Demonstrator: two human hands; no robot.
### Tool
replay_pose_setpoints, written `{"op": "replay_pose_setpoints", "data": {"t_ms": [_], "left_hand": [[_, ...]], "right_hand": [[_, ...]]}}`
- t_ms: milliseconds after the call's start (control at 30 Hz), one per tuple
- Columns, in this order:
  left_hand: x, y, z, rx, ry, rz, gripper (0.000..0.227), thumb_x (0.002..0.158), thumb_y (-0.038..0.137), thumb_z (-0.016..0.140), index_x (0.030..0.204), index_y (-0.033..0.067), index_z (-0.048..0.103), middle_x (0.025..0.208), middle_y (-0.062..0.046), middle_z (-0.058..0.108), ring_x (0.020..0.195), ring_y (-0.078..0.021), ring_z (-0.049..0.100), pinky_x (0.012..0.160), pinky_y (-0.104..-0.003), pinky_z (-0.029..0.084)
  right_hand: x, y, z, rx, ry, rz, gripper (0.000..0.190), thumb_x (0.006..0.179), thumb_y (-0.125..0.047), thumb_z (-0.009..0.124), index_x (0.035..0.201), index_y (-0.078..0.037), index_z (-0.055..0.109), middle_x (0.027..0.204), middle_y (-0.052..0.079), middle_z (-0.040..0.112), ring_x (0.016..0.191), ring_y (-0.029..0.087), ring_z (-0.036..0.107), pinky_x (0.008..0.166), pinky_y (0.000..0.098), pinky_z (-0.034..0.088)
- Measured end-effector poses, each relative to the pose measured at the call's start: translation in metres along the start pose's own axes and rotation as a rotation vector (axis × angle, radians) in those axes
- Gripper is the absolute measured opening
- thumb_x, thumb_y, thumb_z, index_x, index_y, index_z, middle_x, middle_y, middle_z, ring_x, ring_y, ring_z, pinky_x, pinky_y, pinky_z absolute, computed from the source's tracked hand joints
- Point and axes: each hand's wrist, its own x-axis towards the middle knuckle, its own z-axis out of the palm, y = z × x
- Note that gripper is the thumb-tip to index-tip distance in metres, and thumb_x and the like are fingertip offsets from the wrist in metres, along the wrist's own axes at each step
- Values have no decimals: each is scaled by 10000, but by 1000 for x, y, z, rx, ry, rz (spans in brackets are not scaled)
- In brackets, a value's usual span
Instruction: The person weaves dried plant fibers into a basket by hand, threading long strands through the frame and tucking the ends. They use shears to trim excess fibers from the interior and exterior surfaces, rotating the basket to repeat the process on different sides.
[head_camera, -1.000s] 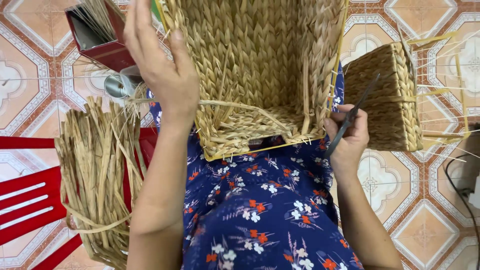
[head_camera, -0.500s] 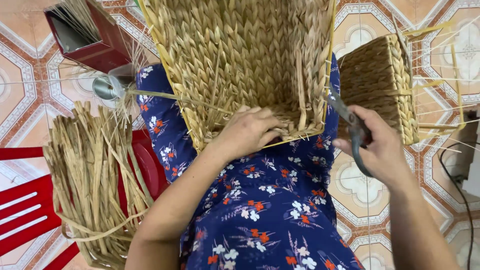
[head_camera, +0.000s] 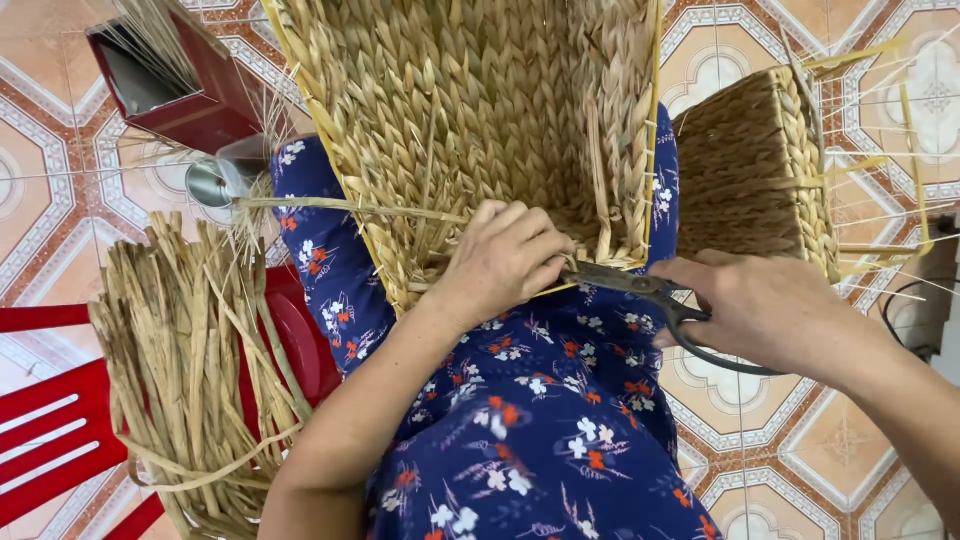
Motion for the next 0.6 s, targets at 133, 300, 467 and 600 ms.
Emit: {"op": "replay_pose_setpoints", "data": {"t_ms": [133, 300, 467, 600], "left_hand": [[0, 2, 1, 21, -4, -14, 129, 894, 203, 748, 993, 149, 688, 937, -7, 590, 905, -203, 575, 824, -374, 404], [-1, -4, 7, -67, 29, -279, 135, 958, 209, 718, 1063, 132, 682, 943, -15, 616, 912, -233, 640, 793, -397, 474], [11, -1, 20, -239, -140, -439, 363, 922, 250, 694, 1244, 81, 692, 949, -103, 620, 881, -283, 664, 798, -433, 526], [35, 1, 35, -409, -318, -653, 381, 875, 394, 741, 1141, 125, 775, 918, -107, 669, 872, -268, 685, 788, -411, 537]], "right_hand": [[9, 2, 5, -74, -34, -7, 704, 830, -588, 693, 1483, -424, 489, 892, 120, 761, 867, 317, 757, 793, 451, 610], [15, 31, 40, -77, -4, -31, 707, 828, -577, 682, 1502, -470, 499, 781, 98, 768, 779, 283, 774, 729, 434, 627], [-10, 44, 14, -87, -63, 108, 774, 776, -709, 661, 1468, -397, 508, 790, 30, 771, 708, 217, 784, 654, 371, 626], [-6, 69, 30, -2, 43, 122, 869, 625, -789, 700, 1358, -339, 580, 911, -17, 772, 744, 224, 785, 636, 389, 631]]}}
